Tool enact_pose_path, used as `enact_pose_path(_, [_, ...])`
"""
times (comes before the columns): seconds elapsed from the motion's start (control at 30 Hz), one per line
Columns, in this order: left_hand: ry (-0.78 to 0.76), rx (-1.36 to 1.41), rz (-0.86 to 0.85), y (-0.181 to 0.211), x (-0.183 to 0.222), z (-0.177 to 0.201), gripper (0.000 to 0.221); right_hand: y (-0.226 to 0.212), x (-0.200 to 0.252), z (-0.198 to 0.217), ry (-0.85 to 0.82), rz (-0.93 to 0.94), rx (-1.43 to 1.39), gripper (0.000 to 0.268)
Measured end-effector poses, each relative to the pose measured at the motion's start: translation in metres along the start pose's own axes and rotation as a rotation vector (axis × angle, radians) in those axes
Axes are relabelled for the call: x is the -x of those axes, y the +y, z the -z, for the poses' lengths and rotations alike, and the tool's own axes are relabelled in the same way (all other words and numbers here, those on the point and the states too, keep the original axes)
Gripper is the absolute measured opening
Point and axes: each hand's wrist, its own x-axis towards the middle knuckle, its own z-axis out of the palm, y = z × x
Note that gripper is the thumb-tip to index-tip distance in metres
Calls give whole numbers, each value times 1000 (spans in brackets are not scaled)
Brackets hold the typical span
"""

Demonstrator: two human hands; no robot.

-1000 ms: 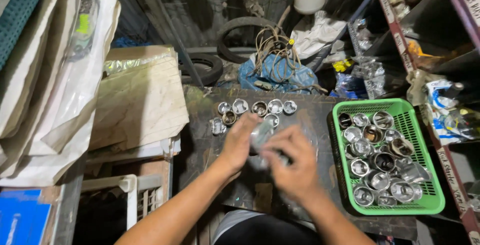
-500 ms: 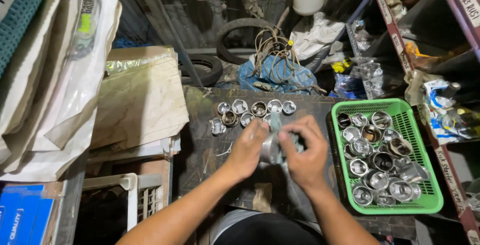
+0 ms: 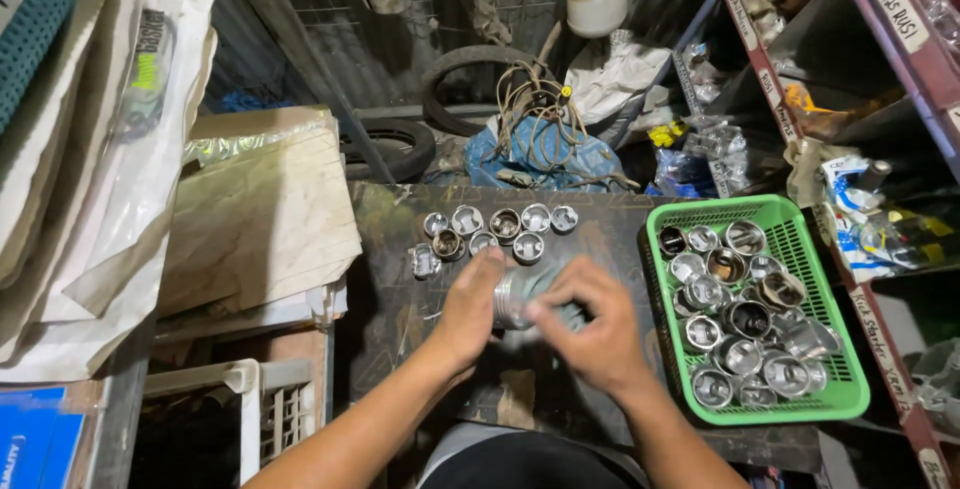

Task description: Clean and sort motorcycle engine pistons using a cloth and placing them in a basket.

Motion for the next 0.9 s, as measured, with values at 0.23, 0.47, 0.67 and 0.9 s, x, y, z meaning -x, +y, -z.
enact_pose_path(0.23, [-60, 99, -43, 7, -1, -18, 28, -3, 9, 11, 14, -35, -68, 11])
enact_pose_path(0.47, [55, 135, 89, 22, 9, -44, 31, -8, 11, 30, 90, 67, 6, 11])
enact_pose_path(0.67, [2, 380, 81, 7, 8, -58, 29, -15, 16, 41, 90, -55, 56, 8])
enact_pose_path(0.9, [20, 537, 61, -9, 6, -79, 31, 3, 17, 59, 147, -28, 103, 9])
